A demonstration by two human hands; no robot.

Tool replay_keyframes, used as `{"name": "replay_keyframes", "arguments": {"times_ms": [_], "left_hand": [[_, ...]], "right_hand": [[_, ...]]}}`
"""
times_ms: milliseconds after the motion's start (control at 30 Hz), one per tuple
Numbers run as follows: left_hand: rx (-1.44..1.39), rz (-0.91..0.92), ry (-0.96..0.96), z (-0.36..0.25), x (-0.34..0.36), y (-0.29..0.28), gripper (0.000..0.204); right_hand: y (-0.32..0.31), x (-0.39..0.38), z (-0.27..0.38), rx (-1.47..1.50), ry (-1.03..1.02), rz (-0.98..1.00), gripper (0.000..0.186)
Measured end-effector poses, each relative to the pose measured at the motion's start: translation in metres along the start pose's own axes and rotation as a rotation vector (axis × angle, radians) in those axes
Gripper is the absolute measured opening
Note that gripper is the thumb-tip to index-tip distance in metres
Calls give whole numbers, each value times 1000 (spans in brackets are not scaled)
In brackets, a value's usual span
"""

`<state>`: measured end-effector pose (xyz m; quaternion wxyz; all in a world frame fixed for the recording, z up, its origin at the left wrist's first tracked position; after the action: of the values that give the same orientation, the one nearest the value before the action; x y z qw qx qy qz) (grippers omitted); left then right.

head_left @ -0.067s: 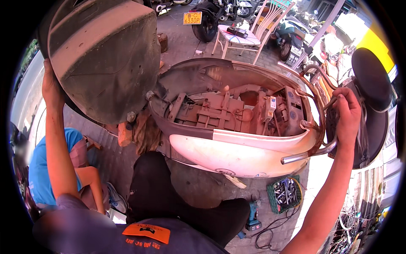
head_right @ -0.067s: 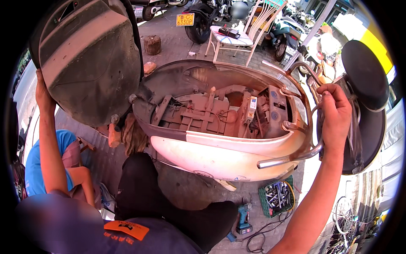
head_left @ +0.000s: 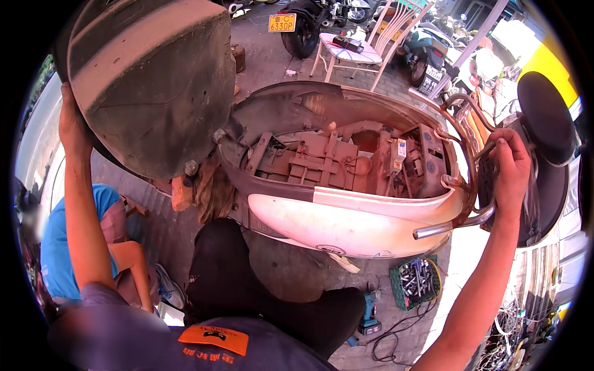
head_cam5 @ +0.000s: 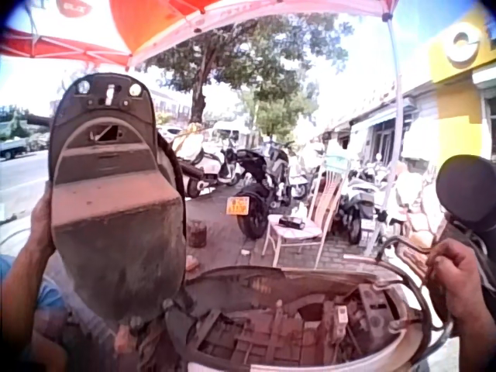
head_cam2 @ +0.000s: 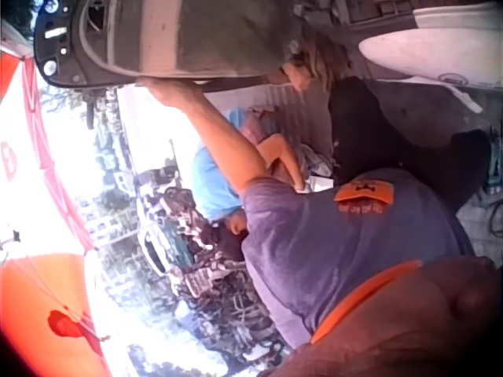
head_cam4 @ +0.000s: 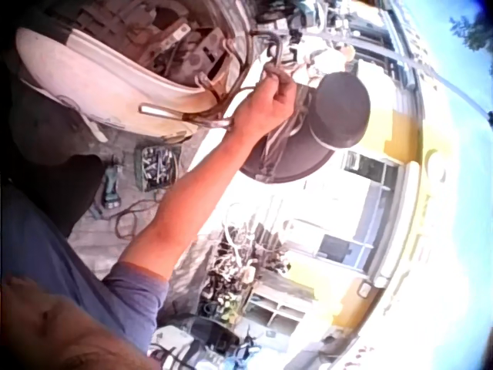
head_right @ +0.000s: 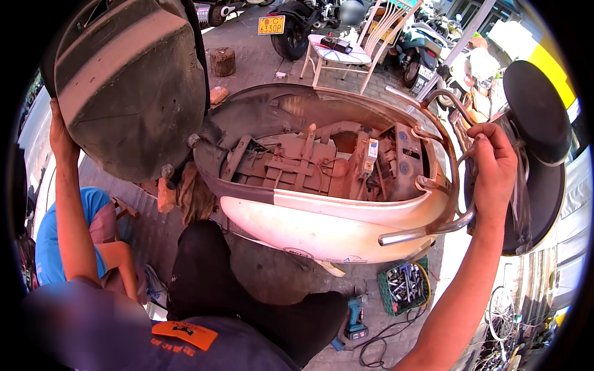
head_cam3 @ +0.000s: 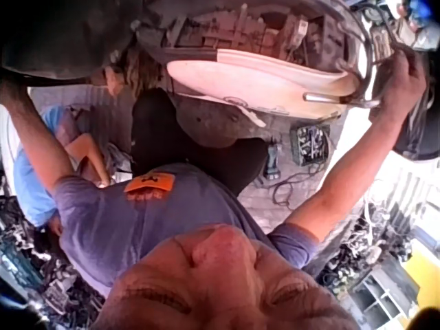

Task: The person uses a power drill to remove screws from the interior storage compartment of a scooter, then lifts and removes the plastic storage tub by hand to reveal the internal components.

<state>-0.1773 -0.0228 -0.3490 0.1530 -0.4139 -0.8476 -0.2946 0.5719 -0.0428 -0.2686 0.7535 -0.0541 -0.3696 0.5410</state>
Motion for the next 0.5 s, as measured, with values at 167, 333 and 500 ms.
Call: {"name": "replay_keyframes", "arguments": {"times_ms": [167, 333, 500], "left_hand": [[387, -122, 93, -1, -19, 5, 69], [1227, 118, 782, 15, -16, -70, 49], [1411, 245, 849, 41, -6, -147, 43]], "right_hand": [[-14, 0, -12, 38, 71, -7, 16], [-20, 6, -19, 51, 85, 8, 16], [-20, 6, -18, 1, 109, -46, 19]]}}
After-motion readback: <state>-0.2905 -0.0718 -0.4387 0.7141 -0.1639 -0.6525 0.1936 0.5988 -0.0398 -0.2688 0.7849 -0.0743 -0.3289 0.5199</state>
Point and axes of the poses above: each hand's wrist, its own x-axis towards the middle knuckle, its own y-axis out of the palm, z = x × y, the point moved 4 cm from there along x, towards the middle knuckle, and after that the axes turned 6 degrees about y, right-handed, at the moved point
